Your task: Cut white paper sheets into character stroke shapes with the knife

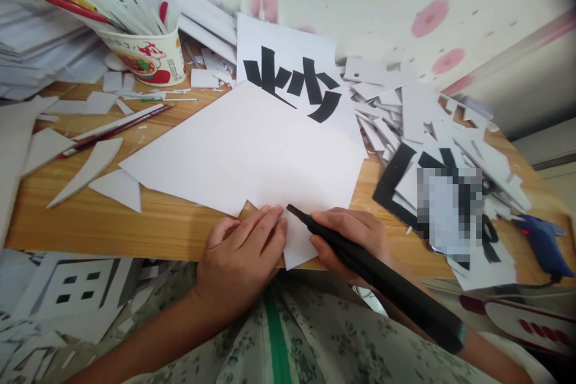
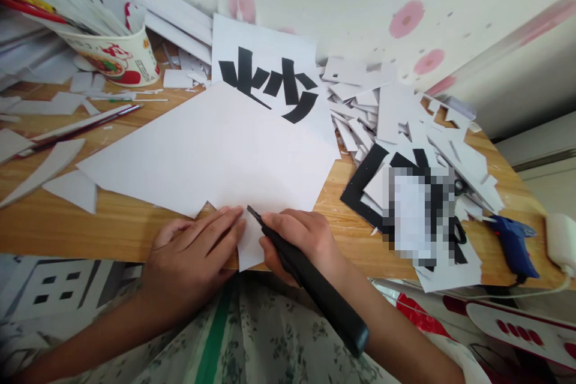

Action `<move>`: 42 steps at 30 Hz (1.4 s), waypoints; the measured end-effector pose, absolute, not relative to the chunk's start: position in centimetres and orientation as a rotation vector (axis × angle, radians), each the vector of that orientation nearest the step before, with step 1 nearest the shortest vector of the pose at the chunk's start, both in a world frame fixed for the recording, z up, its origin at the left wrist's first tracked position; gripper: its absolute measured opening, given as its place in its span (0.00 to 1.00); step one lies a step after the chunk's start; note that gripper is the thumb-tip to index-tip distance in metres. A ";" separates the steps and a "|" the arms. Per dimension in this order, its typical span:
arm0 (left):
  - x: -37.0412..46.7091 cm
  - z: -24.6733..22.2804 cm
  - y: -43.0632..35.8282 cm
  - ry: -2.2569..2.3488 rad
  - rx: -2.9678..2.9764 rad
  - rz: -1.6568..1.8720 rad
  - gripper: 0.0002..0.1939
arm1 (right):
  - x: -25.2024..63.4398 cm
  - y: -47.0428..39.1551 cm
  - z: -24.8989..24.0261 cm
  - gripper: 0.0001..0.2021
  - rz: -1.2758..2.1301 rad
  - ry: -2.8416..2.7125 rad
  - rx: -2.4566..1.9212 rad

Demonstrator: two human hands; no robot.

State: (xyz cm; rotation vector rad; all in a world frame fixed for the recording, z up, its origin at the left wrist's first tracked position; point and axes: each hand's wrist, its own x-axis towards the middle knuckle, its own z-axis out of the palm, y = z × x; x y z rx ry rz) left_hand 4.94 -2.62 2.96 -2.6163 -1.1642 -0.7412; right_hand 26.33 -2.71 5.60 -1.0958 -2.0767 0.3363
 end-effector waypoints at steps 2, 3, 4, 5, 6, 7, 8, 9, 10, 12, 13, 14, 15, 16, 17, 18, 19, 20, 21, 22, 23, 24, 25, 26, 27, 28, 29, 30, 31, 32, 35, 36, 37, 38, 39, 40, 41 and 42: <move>5.0 2.9 -2.6 -1.186 -2.615 -0.724 0.13 | 26.5 -2.8 5.5 0.12 0.353 -2.088 -1.075; 5.0 2.9 -2.7 -1.197 -2.616 -0.718 0.14 | 26.5 -2.8 5.5 0.13 0.353 -2.091 -1.060; 5.1 2.9 -2.7 -1.203 -2.618 -0.713 0.14 | 26.6 -2.8 5.5 0.13 0.350 -2.096 -1.050; 5.1 2.9 -2.7 -1.208 -2.623 -0.707 0.14 | 26.6 -2.9 5.5 0.13 0.350 -2.102 -1.048; 5.0 3.0 -2.7 -1.211 -2.625 -0.705 0.14 | 26.7 -2.9 5.5 0.13 0.351 -2.105 -1.047; 5.0 3.0 -2.7 -1.214 -2.628 -0.702 0.15 | 26.7 -3.0 5.5 0.13 0.353 -2.108 -1.051; 5.0 3.0 -2.8 -1.217 -2.635 -0.695 0.15 | 26.7 -3.0 5.5 0.13 0.353 -2.109 -1.052; 4.9 3.0 -2.8 -1.221 -2.641 -0.689 0.16 | 26.7 -3.1 5.5 0.12 0.351 -2.111 -1.050; 4.9 3.0 -2.8 -1.228 -2.644 -0.684 0.17 | 26.7 -3.2 5.6 0.12 0.346 -2.108 -1.044; 4.8 3.0 -2.8 -1.246 -2.647 -0.675 0.19 | 26.7 -3.3 5.7 0.11 0.343 -2.105 -1.025; 4.8 3.0 -2.8 -1.254 -2.647 -0.672 0.19 | 26.8 -3.4 5.7 0.10 0.346 -2.106 -1.019; 4.9 3.0 -2.8 -1.262 -2.647 -0.670 0.20 | 26.8 -3.4 5.7 0.10 0.348 -2.104 -1.015; 4.9 2.9 -2.8 -1.270 -2.647 -0.669 0.20 | 26.8 -3.5 5.8 0.10 0.351 -2.103 -1.017; 5.0 2.9 -2.8 -1.276 -2.647 -0.671 0.20 | 26.8 -3.6 5.8 0.11 0.353 -2.100 -1.022; 5.0 3.0 -2.8 -1.280 -2.647 -0.676 0.20 | 26.8 -3.7 5.8 0.11 0.350 -2.095 -1.027; 5.1 3.0 -2.8 -1.284 -2.645 -0.681 0.20 | 26.8 -3.8 5.7 0.11 0.342 -2.086 -1.032; 5.1 3.0 -2.8 -1.286 -2.641 -0.689 0.20 | 26.8 -3.8 5.7 0.12 0.335 -2.075 -1.035; 5.1 3.1 -2.8 -1.291 -2.640 -0.688 0.20 | 26.7 -4.0 5.7 0.12 0.329 -2.067 -1.039; 5.1 3.2 -2.8 -1.293 -2.639 -0.685 0.20 | 26.7 -4.1 5.7 0.12 0.325 -2.060 -1.041; 5.1 3.2 -2.8 -1.294 -2.642 -0.681 0.21 | 26.6 -4.2 5.7 0.11 0.322 -2.055 -1.045; 5.1 3.3 -2.8 -1.291 -2.643 -0.682 0.21 | 26.5 -4.3 5.7 0.12 0.324 -2.056 -1.055; 5.1 3.4 -2.8 -1.295 -2.649 -0.672 0.21 | 26.4 -4.4 5.7 0.12 0.329 -2.059 -1.071; 5.1 3.4 -2.9 -1.296 -2.656 -0.662 0.22 | 26.4 -4.5 5.8 0.12 0.333 -2.064 -1.088; 5.0 3.5 -2.9 -1.297 -2.657 -0.658 0.22 | 26.3 -4.7 5.9 0.13 0.337 -2.068 -1.101; 5.0 3.5 -2.9 -1.297 -2.658 -0.655 0.22 | 26.3 -4.8 6.0 0.13 0.342 -2.071 -1.110; 5.1 3.5 -2.9 -1.298 -2.659 -0.649 0.22 | 26.3 -4.8 6.1 0.13 0.347 -2.075 -1.110; 5.1 3.5 -2.9 -1.297 -2.658 -0.650 0.22 | 26.3 -4.9 6.1 0.14 0.347 -2.078 -1.102; 5.1 3.4 -2.8 -1.296 -2.657 -0.652 0.22 | 26.3 -5.0 6.1 0.14 0.342 -2.079 -1.098; 5.2 3.4 -2.8 -1.295 -2.655 -0.657 0.22 | 26.4 -5.1 6.1 0.15 0.333 -2.080 -1.098; 5.2 3.4 -2.8 -1.305 -2.659 -0.643 0.22 | 26.4 -5.3 6.1 0.15 0.316 -2.080 -1.099; 5.3 3.5 -2.8 -1.327 -2.669 -0.591 0.23 | 26.5 -5.8 5.9 0.15 0.276 -2.068 -1.107; 5.3 3.5 -2.8 -1.330 -2.673 -0.578 0.23 | 26.5 -6.0 5.8 0.15 0.273 -2.063 -1.116; 5.3 3.6 -2.8 -1.332 -2.677 -0.568 0.23 | 26.5 -6.2 5.8 0.15 0.273 -2.059 -1.129; 5.3 3.6 -2.8 -1.333 -2.680 -0.561 0.23 | 26.5 -6.4 5.8 0.14 0.274 -2.055 -1.147; 5.3 3.6 -2.8 -1.335 -2.682 -0.555 0.24 | 26.5 -6.6 5.8 0.14 0.270 -2.054 -1.161; 5.3 3.6 -2.8 -1.340 -2.682 -0.548 0.25 | 26.5 -6.8 5.9 0.14 0.262 -2.057 -1.168; 5.3 3.6 -2.7 -1.346 -2.681 -0.540 0.25 | 26.4 -6.9 5.9 0.14 0.254 -2.060 -1.167; 5.3 3.6 -2.7 -1.351 -2.680 -0.534 0.26 | 26.4 -7.0 6.0 0.15 0.247 -2.061 -1.165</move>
